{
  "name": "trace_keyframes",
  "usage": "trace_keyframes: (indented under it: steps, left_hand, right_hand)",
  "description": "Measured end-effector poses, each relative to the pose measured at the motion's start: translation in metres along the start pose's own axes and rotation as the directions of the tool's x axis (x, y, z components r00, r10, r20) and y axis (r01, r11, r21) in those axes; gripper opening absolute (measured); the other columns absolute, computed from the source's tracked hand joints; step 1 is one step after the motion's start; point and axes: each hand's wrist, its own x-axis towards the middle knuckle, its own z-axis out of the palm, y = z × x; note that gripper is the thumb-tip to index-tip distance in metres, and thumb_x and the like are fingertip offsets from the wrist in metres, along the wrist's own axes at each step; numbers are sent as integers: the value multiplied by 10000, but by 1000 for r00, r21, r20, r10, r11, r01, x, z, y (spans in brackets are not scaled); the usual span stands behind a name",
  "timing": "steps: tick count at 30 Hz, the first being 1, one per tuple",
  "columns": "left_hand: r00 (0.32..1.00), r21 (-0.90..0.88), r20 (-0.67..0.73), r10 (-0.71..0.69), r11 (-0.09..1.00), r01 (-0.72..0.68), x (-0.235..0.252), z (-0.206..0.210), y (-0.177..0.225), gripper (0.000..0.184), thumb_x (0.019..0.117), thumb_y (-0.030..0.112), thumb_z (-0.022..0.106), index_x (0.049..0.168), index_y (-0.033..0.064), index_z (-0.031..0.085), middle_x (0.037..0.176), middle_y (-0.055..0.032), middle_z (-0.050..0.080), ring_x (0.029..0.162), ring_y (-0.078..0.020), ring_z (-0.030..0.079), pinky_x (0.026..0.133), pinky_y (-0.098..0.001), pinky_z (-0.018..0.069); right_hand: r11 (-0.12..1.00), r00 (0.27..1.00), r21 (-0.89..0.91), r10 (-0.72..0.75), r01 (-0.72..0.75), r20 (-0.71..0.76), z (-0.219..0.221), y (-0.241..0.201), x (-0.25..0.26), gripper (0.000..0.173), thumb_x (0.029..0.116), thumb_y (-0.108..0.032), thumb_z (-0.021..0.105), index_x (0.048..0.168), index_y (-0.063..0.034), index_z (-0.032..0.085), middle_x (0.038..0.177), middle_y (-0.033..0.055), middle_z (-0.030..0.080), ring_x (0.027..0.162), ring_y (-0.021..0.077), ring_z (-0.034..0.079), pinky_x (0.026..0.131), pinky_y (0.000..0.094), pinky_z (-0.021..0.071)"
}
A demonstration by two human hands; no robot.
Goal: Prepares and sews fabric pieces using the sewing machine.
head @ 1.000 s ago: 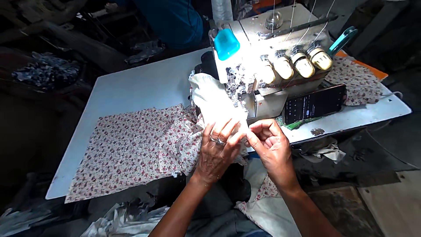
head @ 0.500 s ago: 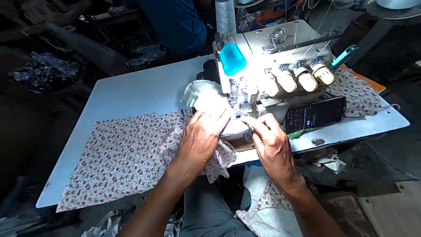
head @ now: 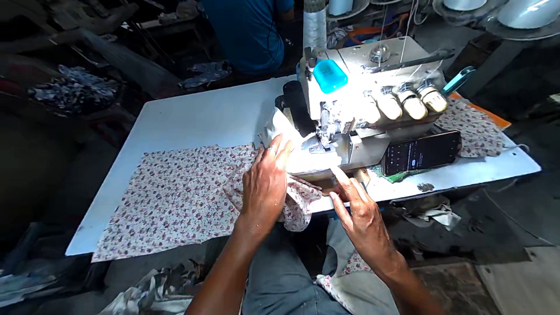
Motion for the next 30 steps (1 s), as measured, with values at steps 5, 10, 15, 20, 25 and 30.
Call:
trace_keyframes:
  steps: [5,10,15,20,25,30]
  left_hand:
    - [996,-130,-73,-59,990,49,-46,8,5,503,935,-41,579,1413,106,623,1454,-197,477,812,-277,656,637,-410,564]
    - [996,-418,-10,89,904,-85,-91,13,19,360,957,102,597,1298,26,681,1339,-220,595,915,-231,699,780,-323,591]
    - [952,-726,144,268,683,-83,-96,12,-3,245,1024,186,594,1110,33,765,1113,-84,748,942,-90,716,846,-228,576]
    - [935,-566,97,-340,754,333,-53,0,-48,267,1074,211,534,1125,13,706,933,-96,730,706,-156,703,665,-358,606]
    - [853,-350,300,-426,783,514,-5,15,-68,490,1085,412,490,1135,-32,691,959,-213,709,821,-340,693,782,-552,549]
    - [915,-179,338,-220,940,292,39,19,-73,245,1020,155,577,1105,-23,723,1025,-258,699,1005,-447,661,877,-662,479]
  right_hand:
    - [984,993,175,-54,35,101,9,-14,2,442,1042,-279,578,1407,-29,600,1057,74,730,968,158,697,898,273,560]
    - [899,985,437,-61,-17,164,13,-20,7,510,1080,-397,468,1416,-38,601,1238,102,693,1135,112,648,1016,273,507]
    - [909,974,372,220,-187,-49,4,13,16,258,1024,-220,590,899,-52,742,829,-7,650,770,-10,597,723,163,505]
    - [930,967,284,253,-233,-37,-11,33,11,271,982,-139,637,1225,-41,707,1112,83,663,838,61,581,742,208,489]
    - [884,965,390,217,-257,145,-14,7,-17,357,992,-175,626,1318,-37,670,1218,106,665,887,26,641,763,163,537]
    - [850,967,475,143,-229,211,-17,-4,-41,374,992,-146,621,1350,-51,663,1255,102,662,915,18,644,775,139,535]
